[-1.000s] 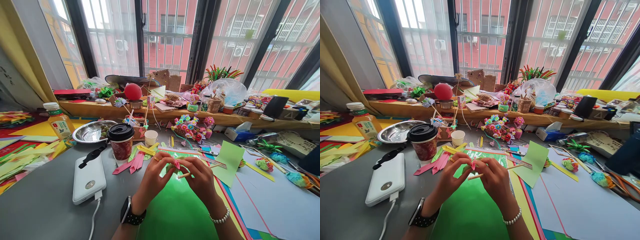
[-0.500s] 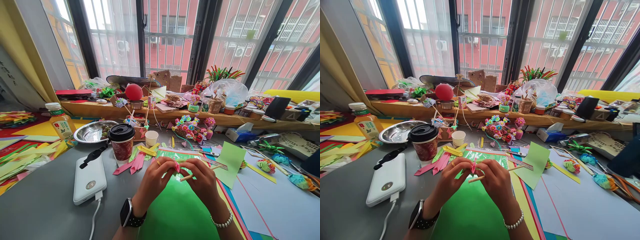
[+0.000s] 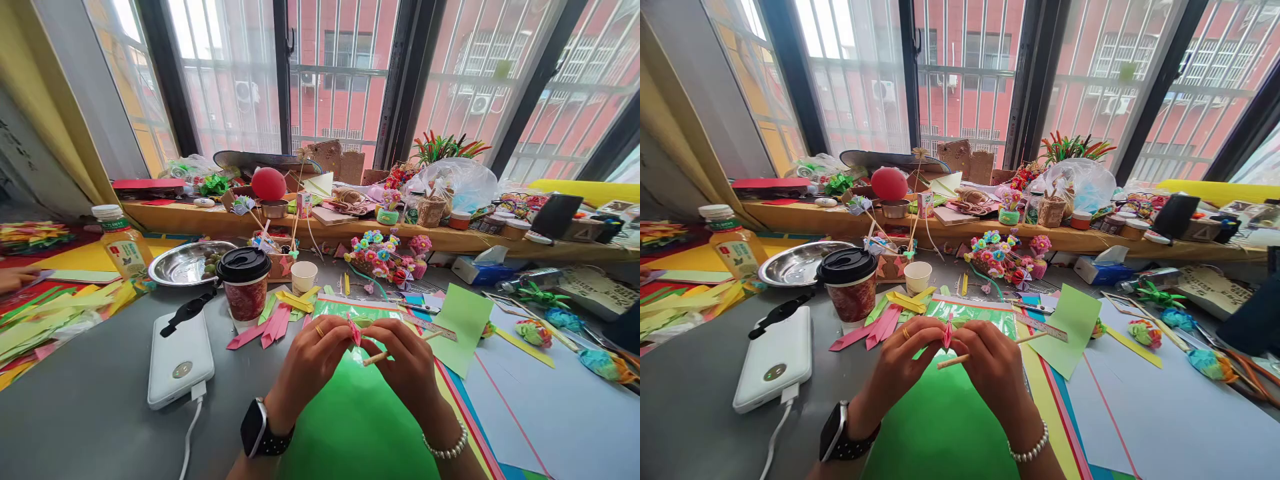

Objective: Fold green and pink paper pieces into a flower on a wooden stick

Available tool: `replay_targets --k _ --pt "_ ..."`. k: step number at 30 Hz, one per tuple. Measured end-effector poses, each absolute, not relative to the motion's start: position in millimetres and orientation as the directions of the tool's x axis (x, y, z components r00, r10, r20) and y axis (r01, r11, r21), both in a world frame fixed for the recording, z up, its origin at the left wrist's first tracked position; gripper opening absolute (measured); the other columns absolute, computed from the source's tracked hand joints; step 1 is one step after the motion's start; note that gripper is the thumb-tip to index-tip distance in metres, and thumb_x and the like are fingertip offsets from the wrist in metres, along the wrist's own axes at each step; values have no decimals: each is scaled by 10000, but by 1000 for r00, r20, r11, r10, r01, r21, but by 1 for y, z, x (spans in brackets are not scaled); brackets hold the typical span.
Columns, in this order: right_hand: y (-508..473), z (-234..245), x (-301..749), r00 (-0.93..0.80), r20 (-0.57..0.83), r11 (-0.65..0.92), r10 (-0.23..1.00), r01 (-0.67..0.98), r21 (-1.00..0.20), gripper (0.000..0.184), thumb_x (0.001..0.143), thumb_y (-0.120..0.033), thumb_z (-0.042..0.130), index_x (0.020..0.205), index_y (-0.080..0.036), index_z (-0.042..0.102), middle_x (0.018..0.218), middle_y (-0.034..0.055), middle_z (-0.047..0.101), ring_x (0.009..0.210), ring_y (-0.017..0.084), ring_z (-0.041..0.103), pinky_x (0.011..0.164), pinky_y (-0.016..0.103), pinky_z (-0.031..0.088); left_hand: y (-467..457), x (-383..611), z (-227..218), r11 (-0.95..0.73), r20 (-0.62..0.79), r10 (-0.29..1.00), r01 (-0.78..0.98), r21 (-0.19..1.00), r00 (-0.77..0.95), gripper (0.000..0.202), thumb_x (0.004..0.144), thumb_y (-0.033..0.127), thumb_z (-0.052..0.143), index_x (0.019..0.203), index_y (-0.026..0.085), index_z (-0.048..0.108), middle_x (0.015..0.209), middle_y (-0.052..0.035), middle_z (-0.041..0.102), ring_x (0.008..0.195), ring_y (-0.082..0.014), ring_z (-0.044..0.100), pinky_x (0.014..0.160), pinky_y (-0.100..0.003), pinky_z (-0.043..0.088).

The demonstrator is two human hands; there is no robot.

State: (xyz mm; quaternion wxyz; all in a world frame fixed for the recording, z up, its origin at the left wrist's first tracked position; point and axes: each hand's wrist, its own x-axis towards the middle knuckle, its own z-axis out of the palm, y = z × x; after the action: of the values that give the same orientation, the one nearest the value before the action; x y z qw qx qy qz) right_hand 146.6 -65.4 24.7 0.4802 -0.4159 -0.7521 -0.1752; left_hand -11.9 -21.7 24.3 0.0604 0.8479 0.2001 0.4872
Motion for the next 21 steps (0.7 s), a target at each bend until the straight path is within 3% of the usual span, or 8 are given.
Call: replay_targets --k 16,21 --pt "-64 22 149 -192 860 603 474 782 -158 75 793 -154 569 858 -188 553 780 36 606 715 130 574 616 228 455 -22 -12 23 -914 800 402 249 320 446 178 777 61 514 885 202 520 855 -13 593 816 -111 542 744 -230 438" --pt "-65 27 153 -212 800 603 562 767 -220 25 808 -194 545 824 -197 564 776 34 601 694 136 565 586 231 433 -22 -13 24 -866 712 499 263 425 494 116 799 116 489 847 201 550 821 -15 596 782 -117 550 717 -231 435"
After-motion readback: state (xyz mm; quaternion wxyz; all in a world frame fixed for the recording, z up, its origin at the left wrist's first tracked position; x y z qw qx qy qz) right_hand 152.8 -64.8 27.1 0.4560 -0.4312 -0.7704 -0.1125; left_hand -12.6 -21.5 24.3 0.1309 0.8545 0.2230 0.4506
